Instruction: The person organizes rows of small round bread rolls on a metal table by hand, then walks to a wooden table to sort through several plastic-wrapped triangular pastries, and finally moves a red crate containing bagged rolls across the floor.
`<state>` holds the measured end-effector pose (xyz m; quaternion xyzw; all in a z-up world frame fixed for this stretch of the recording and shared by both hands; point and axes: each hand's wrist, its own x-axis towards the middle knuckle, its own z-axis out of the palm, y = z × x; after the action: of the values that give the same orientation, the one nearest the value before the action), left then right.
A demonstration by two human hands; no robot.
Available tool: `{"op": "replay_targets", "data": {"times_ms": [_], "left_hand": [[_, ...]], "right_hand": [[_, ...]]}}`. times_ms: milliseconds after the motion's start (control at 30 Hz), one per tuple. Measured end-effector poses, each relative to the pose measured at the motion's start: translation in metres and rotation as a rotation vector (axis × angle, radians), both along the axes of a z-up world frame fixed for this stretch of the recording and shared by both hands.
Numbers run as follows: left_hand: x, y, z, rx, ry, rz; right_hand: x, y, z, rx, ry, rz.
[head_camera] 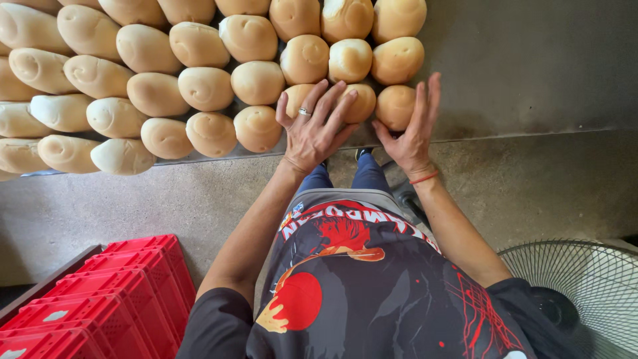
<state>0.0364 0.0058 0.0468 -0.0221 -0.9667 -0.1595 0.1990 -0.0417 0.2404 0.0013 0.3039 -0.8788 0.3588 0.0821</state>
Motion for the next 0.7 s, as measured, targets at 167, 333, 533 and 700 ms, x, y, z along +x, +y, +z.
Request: {"op": "replay_targets", "data": {"times_ms": [167,333,533,700], "left_hand": [[-0.004,-0.003,0.008,0.005,-0.022,-0.023],[-0.008,-0.004,0.01,-0.014,-0.101,-0.055],[-0.012,-0.008,0.006,-0.047,-0.147,-0.094],[-0.019,-0.01,0.003,-0.062,-0.151,-0.081]], "right_hand": [[0.011,0.003,-0.01,0.023,-0.239,-0.135],[0.007,-0.001,-0.021,-0.038,-0.177,-0.108],[-0.01,-0.001,0.01,-0.09,-0.137,0.029],[-0.023,-0.016,0.024,-0.044,-0.13,0.06]]}}
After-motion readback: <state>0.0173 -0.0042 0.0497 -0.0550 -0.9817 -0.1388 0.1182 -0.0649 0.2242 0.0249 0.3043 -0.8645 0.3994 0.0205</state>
